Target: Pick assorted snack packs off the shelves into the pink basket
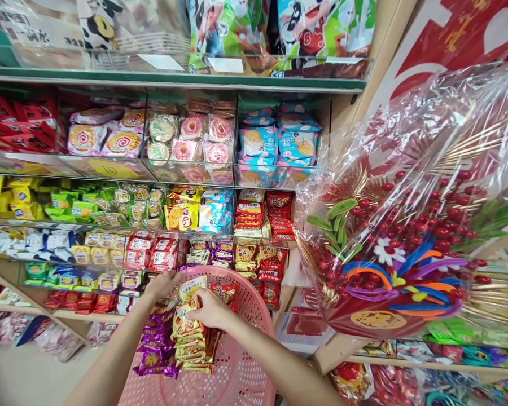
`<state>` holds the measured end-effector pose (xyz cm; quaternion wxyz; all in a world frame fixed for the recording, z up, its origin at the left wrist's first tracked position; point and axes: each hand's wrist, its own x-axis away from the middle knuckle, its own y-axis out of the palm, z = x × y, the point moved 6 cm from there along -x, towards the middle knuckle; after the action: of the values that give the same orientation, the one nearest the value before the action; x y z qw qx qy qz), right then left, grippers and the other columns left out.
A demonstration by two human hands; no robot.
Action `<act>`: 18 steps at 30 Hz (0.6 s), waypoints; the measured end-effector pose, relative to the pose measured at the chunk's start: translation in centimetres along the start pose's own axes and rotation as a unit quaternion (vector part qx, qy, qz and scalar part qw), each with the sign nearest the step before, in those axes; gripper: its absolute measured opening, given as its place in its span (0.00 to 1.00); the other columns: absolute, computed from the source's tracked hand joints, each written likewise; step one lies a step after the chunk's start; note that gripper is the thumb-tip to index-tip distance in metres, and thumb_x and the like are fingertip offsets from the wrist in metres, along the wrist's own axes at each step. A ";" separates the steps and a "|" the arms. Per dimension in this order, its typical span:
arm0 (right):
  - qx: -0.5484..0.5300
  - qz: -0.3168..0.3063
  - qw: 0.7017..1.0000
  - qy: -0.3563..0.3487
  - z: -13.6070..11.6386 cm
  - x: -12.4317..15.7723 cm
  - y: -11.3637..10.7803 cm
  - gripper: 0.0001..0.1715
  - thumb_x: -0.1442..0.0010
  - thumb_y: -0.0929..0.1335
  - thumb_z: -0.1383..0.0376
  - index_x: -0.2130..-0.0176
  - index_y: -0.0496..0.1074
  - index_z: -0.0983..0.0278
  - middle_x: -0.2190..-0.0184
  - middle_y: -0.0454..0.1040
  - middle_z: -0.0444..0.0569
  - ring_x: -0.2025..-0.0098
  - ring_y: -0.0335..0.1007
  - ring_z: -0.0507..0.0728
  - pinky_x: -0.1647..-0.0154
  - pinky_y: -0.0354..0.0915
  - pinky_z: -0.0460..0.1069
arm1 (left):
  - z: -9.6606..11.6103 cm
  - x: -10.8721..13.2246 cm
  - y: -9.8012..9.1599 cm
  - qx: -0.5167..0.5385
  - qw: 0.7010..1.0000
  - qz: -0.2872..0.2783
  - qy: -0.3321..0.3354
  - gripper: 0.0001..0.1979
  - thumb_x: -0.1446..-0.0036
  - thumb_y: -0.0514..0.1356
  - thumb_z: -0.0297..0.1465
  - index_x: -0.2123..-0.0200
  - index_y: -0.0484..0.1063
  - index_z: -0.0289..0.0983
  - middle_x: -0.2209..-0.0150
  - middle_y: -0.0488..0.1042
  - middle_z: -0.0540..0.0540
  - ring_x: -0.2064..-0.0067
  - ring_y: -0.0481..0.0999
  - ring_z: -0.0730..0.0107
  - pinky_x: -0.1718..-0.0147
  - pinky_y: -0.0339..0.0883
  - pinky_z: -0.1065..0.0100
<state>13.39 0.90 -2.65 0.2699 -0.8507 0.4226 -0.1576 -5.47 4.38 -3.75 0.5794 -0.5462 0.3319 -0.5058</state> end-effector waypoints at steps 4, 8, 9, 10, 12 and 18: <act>0.053 0.024 0.998 -0.030 -0.9 0.5 -0.3 0.23 0.58 0.72 0.57 0.61 0.70 0.63 0.62 0.70 0.47 0.61 0.65 0.57 0.61 0.60 0.49 | 0.1 0.0 -0.1 -0.004 1.000 0.000 -0.003 0.32 0.46 0.39 0.51 0.57 0.70 0.34 0.59 0.75 0.31 0.55 0.74 0.48 0.59 0.64 0.56; 0.044 0.037 0.998 -0.014 -0.6 1.0 -0.3 0.28 0.56 0.71 0.57 0.55 0.68 0.62 0.55 0.68 0.51 0.53 0.64 0.60 0.54 0.60 0.52 | 0.2 0.2 -0.4 0.000 1.000 0.006 -0.009 0.32 0.46 0.40 0.51 0.58 0.71 0.35 0.60 0.76 0.32 0.55 0.74 0.49 0.59 0.64 0.57; 0.038 0.041 0.998 -0.012 -0.4 1.0 -0.3 0.28 0.56 0.71 0.56 0.55 0.67 0.62 0.54 0.68 0.51 0.52 0.64 0.60 0.53 0.60 0.53 | 0.2 0.2 -0.4 0.001 1.000 0.006 -0.009 0.32 0.46 0.40 0.51 0.58 0.71 0.35 0.60 0.76 0.32 0.55 0.74 0.49 0.59 0.64 0.57; 0.031 0.045 0.998 -0.012 -0.3 1.1 -0.3 0.28 0.56 0.71 0.56 0.54 0.67 0.61 0.54 0.68 0.51 0.52 0.64 0.60 0.53 0.60 0.53 | 0.2 0.2 -0.4 0.002 1.000 0.006 -0.008 0.32 0.46 0.40 0.51 0.58 0.71 0.35 0.60 0.76 0.32 0.55 0.74 0.49 0.59 0.64 0.57; 0.021 0.055 0.998 -0.016 -0.2 1.2 -0.2 0.28 0.55 0.71 0.56 0.54 0.67 0.61 0.55 0.68 0.51 0.52 0.65 0.60 0.53 0.61 0.52 | 0.2 0.2 -0.3 0.005 1.000 0.005 -0.006 0.32 0.46 0.39 0.52 0.58 0.71 0.35 0.60 0.76 0.32 0.55 0.74 0.50 0.59 0.64 0.57; 0.020 0.085 0.995 -0.037 -1.1 2.2 -1.0 0.23 0.49 0.67 0.53 0.55 0.66 0.61 0.57 0.68 0.49 0.56 0.66 0.58 0.55 0.61 0.51 | 0.1 0.2 -0.2 0.008 1.000 0.003 -0.005 0.33 0.46 0.38 0.52 0.58 0.70 0.34 0.60 0.76 0.31 0.55 0.74 0.48 0.59 0.63 0.55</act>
<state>14.74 -0.72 -1.11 0.3147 -0.8113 0.4801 -0.1103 -5.35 4.27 -3.48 0.5866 -0.5434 0.3264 -0.5041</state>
